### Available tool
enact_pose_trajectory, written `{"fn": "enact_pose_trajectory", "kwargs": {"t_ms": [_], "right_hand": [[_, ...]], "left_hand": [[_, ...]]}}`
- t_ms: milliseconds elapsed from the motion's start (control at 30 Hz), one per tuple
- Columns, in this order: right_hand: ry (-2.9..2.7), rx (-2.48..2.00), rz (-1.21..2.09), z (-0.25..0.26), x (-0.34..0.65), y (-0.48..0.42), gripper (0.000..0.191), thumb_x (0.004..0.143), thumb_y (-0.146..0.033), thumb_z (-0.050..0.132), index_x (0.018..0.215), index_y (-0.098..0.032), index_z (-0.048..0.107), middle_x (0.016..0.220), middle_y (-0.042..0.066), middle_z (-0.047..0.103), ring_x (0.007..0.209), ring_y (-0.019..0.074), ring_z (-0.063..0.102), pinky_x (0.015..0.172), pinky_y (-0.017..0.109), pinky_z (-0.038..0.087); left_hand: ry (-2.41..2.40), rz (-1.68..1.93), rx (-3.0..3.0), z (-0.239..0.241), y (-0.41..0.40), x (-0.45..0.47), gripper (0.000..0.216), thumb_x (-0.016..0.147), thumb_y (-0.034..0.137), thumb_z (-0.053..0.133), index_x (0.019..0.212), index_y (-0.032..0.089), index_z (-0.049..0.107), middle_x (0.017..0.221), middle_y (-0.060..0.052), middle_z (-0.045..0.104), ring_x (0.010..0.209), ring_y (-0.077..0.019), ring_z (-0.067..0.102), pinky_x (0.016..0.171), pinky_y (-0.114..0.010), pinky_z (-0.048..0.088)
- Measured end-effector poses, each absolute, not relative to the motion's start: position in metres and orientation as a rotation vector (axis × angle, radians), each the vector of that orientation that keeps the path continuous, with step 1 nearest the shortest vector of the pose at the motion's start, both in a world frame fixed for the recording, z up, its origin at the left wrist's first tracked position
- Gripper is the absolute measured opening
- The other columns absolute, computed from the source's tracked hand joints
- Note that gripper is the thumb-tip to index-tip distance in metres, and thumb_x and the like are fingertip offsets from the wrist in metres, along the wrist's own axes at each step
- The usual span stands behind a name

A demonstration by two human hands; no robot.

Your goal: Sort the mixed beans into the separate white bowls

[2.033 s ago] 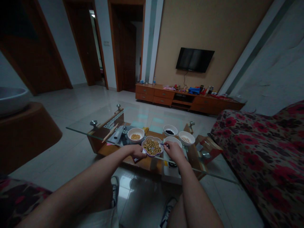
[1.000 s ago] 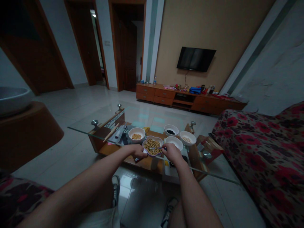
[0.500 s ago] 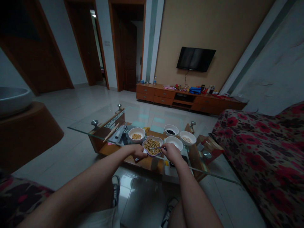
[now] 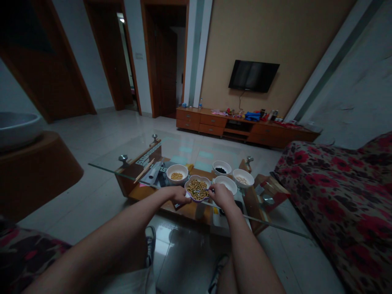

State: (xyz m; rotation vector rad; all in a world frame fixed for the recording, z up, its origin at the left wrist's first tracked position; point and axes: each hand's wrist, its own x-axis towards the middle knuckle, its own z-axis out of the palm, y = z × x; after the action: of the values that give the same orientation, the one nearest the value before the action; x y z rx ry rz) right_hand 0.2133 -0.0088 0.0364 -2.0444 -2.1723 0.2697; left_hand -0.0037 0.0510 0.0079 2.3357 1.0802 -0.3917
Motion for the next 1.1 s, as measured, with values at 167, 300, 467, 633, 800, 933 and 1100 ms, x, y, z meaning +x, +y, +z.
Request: {"fn": "enact_pose_trajectory", "kwargs": {"t_ms": [167, 300, 467, 633, 800, 933, 1100], "right_hand": [[-2.184, -2.045, 0.257, 0.033, 0.215, -0.009, 0.025, 0.082, -0.035, 0.052, 0.092, -0.023, 0.072, 0.091, 0.007, 0.071, 0.087, 0.0201, 0.063, 0.069, 0.026, 0.04], [-2.191, -2.046, 0.287, 0.032, 0.215, -0.009, 0.025, 0.082, -0.033, 0.051, 0.092, -0.022, 0.072, 0.09, 0.007, 0.071, 0.082, 0.019, 0.063, 0.067, 0.026, 0.04], [-2.203, -2.041, 0.299, 0.033, 0.214, -0.009, 0.026, 0.082, -0.032, 0.05, 0.091, -0.021, 0.072, 0.089, 0.008, 0.071, 0.082, 0.019, 0.063, 0.065, 0.025, 0.04], [-2.207, -1.991, 0.283, 0.034, 0.214, -0.01, 0.026, 0.084, -0.033, 0.05, 0.091, -0.021, 0.072, 0.09, 0.008, 0.071, 0.085, 0.0193, 0.063, 0.069, 0.026, 0.041], [-2.184, -1.98, 0.255, 0.037, 0.211, -0.011, 0.027, 0.085, -0.034, 0.049, 0.096, -0.023, 0.071, 0.093, 0.007, 0.071, 0.087, 0.0191, 0.063, 0.07, 0.025, 0.041], [-2.129, -1.965, 0.197, 0.041, 0.195, -0.006, 0.03, 0.087, -0.037, 0.047, 0.105, -0.027, 0.069, 0.098, 0.006, 0.071, 0.09, 0.0192, 0.063, 0.069, 0.024, 0.041], [-2.076, -1.897, 0.146, 0.042, 0.156, 0.007, 0.032, 0.088, -0.039, 0.045, 0.111, -0.03, 0.066, 0.103, 0.004, 0.07, 0.093, 0.0198, 0.062, 0.073, 0.025, 0.042]], "left_hand": [[1.099, -0.384, 2.284, 0.012, 0.048, -0.005, 0.049, 0.076, 0.055, 0.048, 0.099, 0.015, 0.066, 0.087, -0.009, 0.069, 0.075, -0.0219, 0.064, 0.066, -0.029, 0.051], [1.083, -0.385, 2.27, 0.012, 0.049, -0.005, 0.05, 0.076, 0.056, 0.047, 0.097, 0.014, 0.066, 0.085, -0.01, 0.069, 0.066, -0.0209, 0.063, 0.058, -0.028, 0.05], [1.047, -0.379, 2.276, 0.01, 0.049, -0.005, 0.048, 0.077, 0.054, 0.046, 0.096, 0.015, 0.066, 0.084, -0.01, 0.069, 0.062, -0.0199, 0.062, 0.055, -0.028, 0.049], [1.03, -0.366, 2.352, 0.006, 0.052, -0.004, 0.046, 0.077, 0.052, 0.047, 0.098, 0.016, 0.066, 0.087, -0.009, 0.068, 0.07, -0.0211, 0.063, 0.064, -0.03, 0.05], [1.015, -0.357, 2.338, 0.004, 0.053, -0.004, 0.045, 0.078, 0.052, 0.048, 0.099, 0.018, 0.066, 0.083, -0.006, 0.069, 0.069, -0.0195, 0.062, 0.064, -0.027, 0.05], [1.008, -0.33, 2.286, 0.005, 0.052, -0.005, 0.044, 0.078, 0.051, 0.049, 0.102, 0.018, 0.066, 0.083, -0.005, 0.069, 0.065, -0.0176, 0.062, 0.061, -0.025, 0.05], [1.031, -0.368, 2.307, 0.006, 0.05, -0.005, 0.041, 0.08, 0.049, 0.046, 0.096, 0.017, 0.067, 0.081, -0.005, 0.069, 0.067, -0.0181, 0.062, 0.064, -0.026, 0.049]]}}
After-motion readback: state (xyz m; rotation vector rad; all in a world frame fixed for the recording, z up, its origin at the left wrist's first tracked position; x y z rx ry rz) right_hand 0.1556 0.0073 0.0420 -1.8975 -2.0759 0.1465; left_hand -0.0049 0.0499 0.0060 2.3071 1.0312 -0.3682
